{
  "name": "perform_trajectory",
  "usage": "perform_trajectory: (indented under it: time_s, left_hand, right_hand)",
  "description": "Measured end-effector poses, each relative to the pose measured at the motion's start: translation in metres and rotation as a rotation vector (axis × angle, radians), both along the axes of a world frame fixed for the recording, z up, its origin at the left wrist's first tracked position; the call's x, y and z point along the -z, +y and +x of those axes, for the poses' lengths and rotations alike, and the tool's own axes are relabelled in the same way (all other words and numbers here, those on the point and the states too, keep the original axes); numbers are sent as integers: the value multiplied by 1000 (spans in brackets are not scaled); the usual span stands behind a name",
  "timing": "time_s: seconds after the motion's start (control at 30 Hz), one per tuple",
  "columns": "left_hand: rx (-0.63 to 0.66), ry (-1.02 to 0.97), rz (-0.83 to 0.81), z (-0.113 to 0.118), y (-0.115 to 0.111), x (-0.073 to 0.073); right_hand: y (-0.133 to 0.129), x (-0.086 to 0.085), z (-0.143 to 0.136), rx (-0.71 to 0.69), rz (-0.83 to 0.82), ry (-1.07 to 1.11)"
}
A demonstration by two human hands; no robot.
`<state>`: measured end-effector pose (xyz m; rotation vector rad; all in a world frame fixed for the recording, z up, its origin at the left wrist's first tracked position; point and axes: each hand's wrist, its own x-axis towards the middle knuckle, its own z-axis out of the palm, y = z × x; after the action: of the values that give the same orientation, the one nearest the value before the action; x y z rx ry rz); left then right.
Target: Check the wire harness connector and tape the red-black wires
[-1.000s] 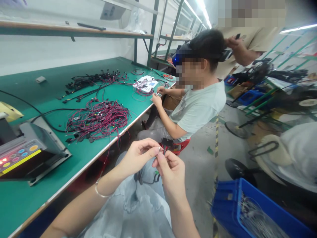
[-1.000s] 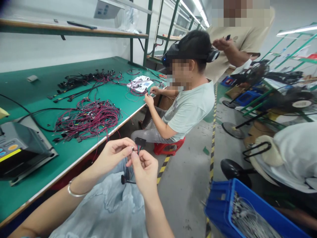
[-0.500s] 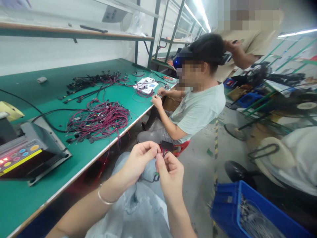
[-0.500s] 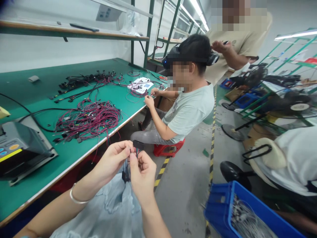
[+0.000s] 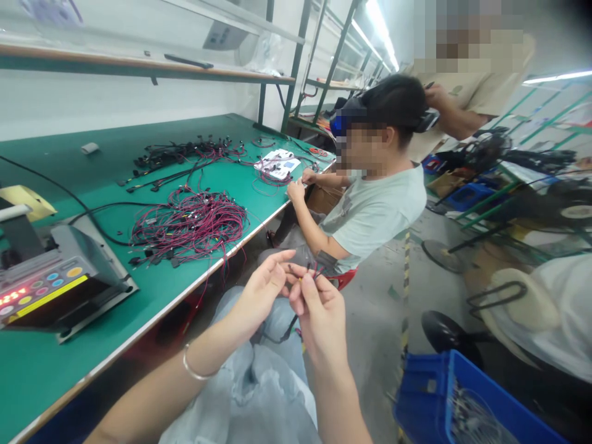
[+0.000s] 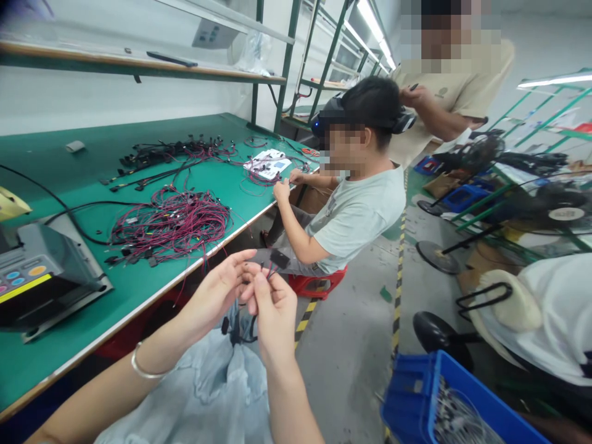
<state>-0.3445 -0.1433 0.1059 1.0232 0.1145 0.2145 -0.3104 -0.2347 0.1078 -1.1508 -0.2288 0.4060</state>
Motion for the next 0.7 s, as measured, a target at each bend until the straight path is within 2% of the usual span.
perform_trajectory:
  time_s: [0.1,0.2,0.27,0.33,0.43,0.57,0.7]
  left_hand:
    - [94,-43,122,-5,-7,21]
    - [274,-16,412,-13,-11,42]
    - [362,48,590,-18,-11,48]
    - [377,89,696,-22,-9,46]
    - [369,109,755,-26,-7,35]
    - [360,134,762,-27,-7,24]
    - [359,144,722,-27,-9,23]
  right_hand:
    - [0,-5,10,-29,114,102]
    - [-1,-9,13,-69,136,128]
    - [-2,-11,13,-80,153,127]
    - [-3,-11,12,-90,162,126]
    - [-5,-7,11,-101,142,96]
    - [-10,2,11,-10,19,6]
    - [-13,10,11,24,-146,-22]
